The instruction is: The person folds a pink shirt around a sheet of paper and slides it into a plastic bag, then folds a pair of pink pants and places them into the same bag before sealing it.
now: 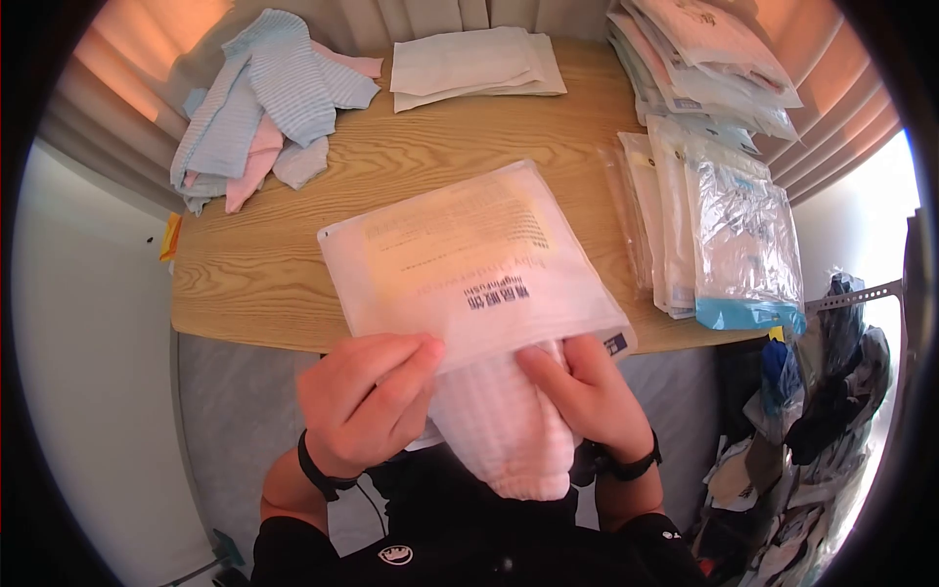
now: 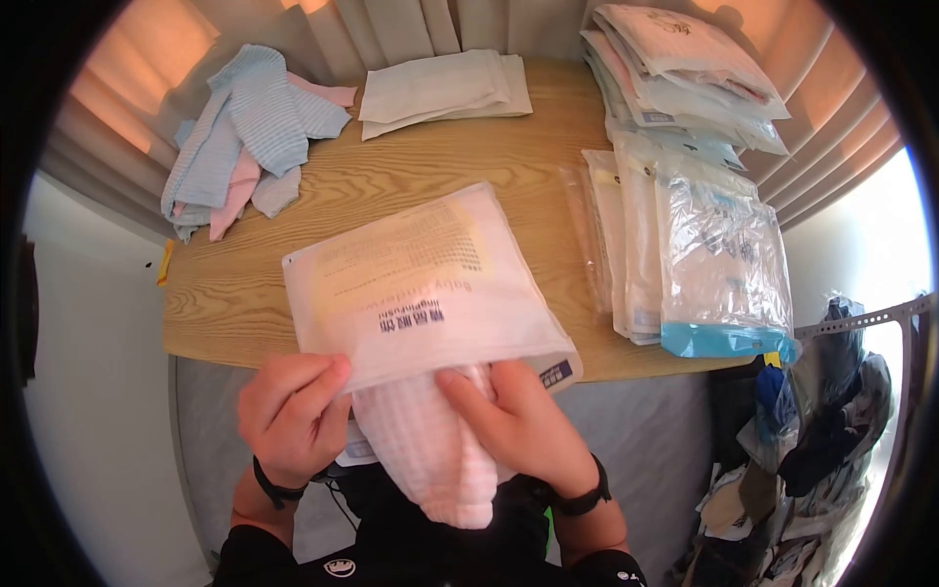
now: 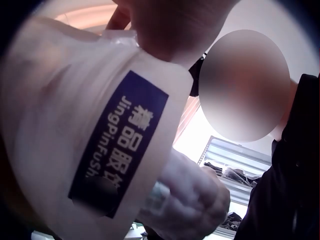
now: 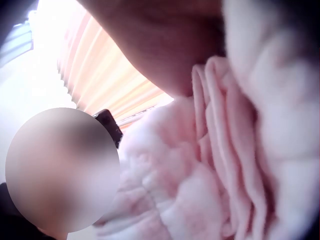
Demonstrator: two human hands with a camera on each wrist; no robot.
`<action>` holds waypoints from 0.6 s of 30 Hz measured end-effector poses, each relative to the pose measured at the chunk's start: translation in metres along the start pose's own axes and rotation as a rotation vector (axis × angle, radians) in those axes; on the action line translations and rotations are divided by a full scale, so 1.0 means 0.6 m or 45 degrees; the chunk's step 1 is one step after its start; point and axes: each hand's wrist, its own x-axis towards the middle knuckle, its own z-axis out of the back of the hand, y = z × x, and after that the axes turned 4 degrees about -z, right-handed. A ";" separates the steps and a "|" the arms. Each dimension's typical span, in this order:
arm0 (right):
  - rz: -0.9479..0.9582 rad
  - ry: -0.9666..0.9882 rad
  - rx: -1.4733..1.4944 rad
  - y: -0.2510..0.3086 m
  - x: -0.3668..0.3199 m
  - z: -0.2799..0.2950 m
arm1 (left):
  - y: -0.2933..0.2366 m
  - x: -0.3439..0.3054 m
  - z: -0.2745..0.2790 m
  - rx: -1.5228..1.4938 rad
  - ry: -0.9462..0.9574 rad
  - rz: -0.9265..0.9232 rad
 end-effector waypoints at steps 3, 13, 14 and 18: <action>0.312 0.012 -0.308 -0.077 0.025 -0.014 | -0.004 -0.013 0.002 -0.018 -0.041 -0.058; -0.083 -0.111 1.210 -0.122 0.072 -0.033 | 0.000 -0.066 0.024 0.082 0.029 -0.130; -0.070 -0.123 1.233 -0.122 0.078 -0.040 | -0.008 -0.081 0.025 0.058 0.053 -0.164; -0.188 -0.095 1.372 -0.111 0.083 -0.051 | -0.069 -0.111 -0.028 -0.360 0.404 0.090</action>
